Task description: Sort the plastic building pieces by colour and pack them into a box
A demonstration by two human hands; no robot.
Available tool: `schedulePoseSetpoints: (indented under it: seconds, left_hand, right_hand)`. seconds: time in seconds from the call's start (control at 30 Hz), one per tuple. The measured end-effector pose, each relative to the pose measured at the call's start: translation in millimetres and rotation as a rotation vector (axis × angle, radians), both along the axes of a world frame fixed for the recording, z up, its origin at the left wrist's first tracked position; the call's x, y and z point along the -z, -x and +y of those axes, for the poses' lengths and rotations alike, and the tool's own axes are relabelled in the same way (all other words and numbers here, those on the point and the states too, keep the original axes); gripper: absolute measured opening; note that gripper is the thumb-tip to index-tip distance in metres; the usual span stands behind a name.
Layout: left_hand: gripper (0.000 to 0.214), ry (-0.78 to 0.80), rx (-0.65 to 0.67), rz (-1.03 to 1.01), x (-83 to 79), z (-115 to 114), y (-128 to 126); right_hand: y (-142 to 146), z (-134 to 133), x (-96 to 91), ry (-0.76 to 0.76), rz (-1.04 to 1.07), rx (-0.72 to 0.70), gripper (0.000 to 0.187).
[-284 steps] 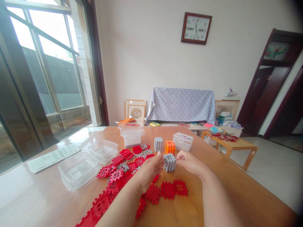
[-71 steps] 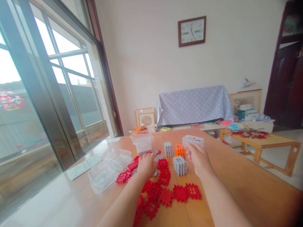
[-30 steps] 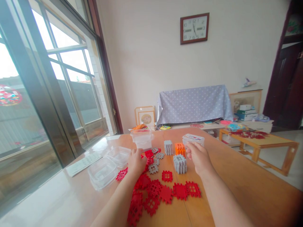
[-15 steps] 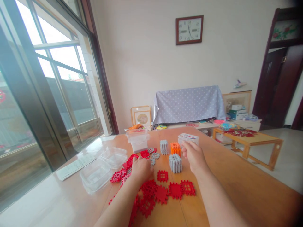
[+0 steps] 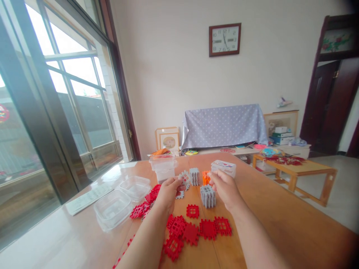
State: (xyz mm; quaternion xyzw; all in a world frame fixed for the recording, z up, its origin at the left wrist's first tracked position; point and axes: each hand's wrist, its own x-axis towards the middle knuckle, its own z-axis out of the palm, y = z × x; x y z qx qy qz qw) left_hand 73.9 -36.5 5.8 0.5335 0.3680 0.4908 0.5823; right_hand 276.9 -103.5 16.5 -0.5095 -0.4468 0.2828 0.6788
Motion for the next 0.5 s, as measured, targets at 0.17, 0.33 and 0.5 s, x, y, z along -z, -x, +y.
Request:
schedulePoseSetpoints:
  seconds: [0.17, 0.33, 0.5]
  left_hand:
    - [0.033, 0.047, 0.016, -0.125, -0.4, -13, -23]
    - [0.033, 0.128, 0.053, -0.221, 2.1, -22, -39]
    - [0.031, 0.208, 0.099, -0.258, 13.2, -24, -43]
  right_hand:
    - [1, 1, 3.7, 0.019, -0.198, -0.035, 0.032]
    - [1, 6, 9.2, -0.002, -0.291, -0.065, 0.035]
    - [3, 7, 12.9, -0.012, -0.467, -0.105, 0.051]
